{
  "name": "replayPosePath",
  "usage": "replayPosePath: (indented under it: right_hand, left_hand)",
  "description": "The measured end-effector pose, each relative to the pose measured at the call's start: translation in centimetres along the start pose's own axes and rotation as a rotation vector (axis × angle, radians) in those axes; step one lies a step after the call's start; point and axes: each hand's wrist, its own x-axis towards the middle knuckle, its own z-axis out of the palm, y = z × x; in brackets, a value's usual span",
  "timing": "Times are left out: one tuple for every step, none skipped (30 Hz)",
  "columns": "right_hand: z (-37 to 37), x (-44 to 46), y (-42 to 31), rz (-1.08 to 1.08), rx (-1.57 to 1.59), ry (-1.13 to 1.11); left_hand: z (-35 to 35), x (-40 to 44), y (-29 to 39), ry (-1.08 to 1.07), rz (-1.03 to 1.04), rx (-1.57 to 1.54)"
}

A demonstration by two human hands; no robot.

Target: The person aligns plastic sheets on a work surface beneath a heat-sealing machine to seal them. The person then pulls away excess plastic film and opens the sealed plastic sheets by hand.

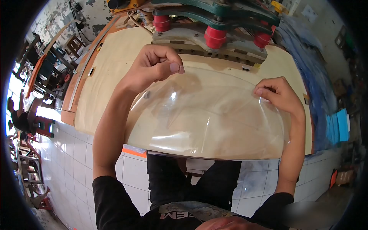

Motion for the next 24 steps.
replayPosePath:
  right_hand:
    - [0.0,-0.01,-0.1,-0.001,-0.001,-0.001]
    - [0.04,-0.05,-0.26,0.006,0.004,0.0]
    - [0.04,-0.06,-0.36,0.013,0.009,0.001]
    - [0.02,-0.03,-0.36,0.012,0.008,0.0]
    - [-0.03,-0.02,-0.32,0.021,0.002,-0.004]
    - [-0.07,-0.02,-0.26,0.03,-0.004,-0.008]
    - [-0.07,0.0,-0.14,0.03,-0.005,-0.007]
    - [-0.05,0.02,0.04,0.006,-0.002,-0.004]
    - [-0.05,0.02,0.14,-0.019,0.001,-0.001]
    - [-0.08,0.0,0.13,-0.019,0.002,0.0]
    - [-0.1,-0.01,0.09,-0.019,-0.005,0.001]
    - [-0.11,-0.02,0.04,-0.019,-0.011,0.002]
    - [-0.12,-0.04,-0.09,-0.019,-0.01,0.003]
    - [-0.12,-0.07,-0.29,-0.014,-0.022,0.005]
    - [-0.11,-0.1,-0.42,-0.009,-0.033,0.006]
    - [-0.1,-0.11,-0.46,-0.008,-0.031,0.006]
    - [-0.08,-0.1,-0.47,-0.012,-0.028,0.005]
    - [-0.07,-0.09,-0.45,-0.017,-0.026,0.003]
    - [-0.06,-0.08,-0.4,-0.016,-0.025,0.003]
    - [-0.08,-0.06,-0.34,-0.003,-0.031,-0.002]
    - [-0.09,-0.04,-0.31,0.009,-0.038,-0.007]
    - [-0.07,0.0,-0.25,0.01,-0.038,-0.008]
    - [-0.03,0.04,-0.17,-0.017,-0.036,-0.008]
    - [0.0,0.09,-0.14,-0.043,-0.034,-0.007]
  left_hand:
    - [0.01,-0.01,0.02,0.0,-0.006,0.004]
    - [-0.01,0.0,0.05,0.002,-0.006,0.004]
    - [-0.05,0.02,0.1,-0.012,-0.005,-0.002]
    - [-0.06,0.03,0.15,-0.026,-0.005,-0.008]
    - [-0.04,0.02,0.2,-0.025,-0.004,-0.007]
    - [0.02,0.0,0.24,-0.018,-0.01,-0.001]
    - [0.06,-0.02,0.27,-0.011,-0.016,0.007]
    - [0.08,-0.03,0.24,-0.012,-0.016,0.007]
    - [0.1,-0.04,0.14,-0.007,-0.008,0.013]
    - [0.11,-0.03,0.05,-0.003,0.001,0.02]
    - [0.04,-0.02,-0.01,-0.004,0.001,0.021]
    - [-0.08,-0.01,-0.08,-0.018,0.006,0.002]
    - [-0.15,0.0,-0.11,-0.033,0.01,-0.017]
    - [-0.15,0.02,-0.13,-0.034,0.009,-0.016]
    - [-0.15,0.02,-0.16,-0.036,0.017,-0.04]
    - [-0.15,0.0,-0.21,-0.039,0.023,-0.065]
    - [-0.19,-0.02,-0.27,-0.039,0.02,-0.066]
    - [-0.29,-0.02,-0.3,-0.052,0.023,-0.076]
    - [-0.39,-0.01,-0.32,-0.065,0.027,-0.086]
    - [-0.5,0.01,-0.38,-0.066,0.026,-0.087]
    - [-0.62,0.03,-0.45,-0.087,0.026,-0.099]
    - [-0.69,0.0,-0.5,-0.107,0.026,-0.112]
    - [-0.62,-0.03,-0.43,-0.106,0.026,-0.113]
    - [-0.46,-0.05,-0.27,-0.099,0.03,-0.099]
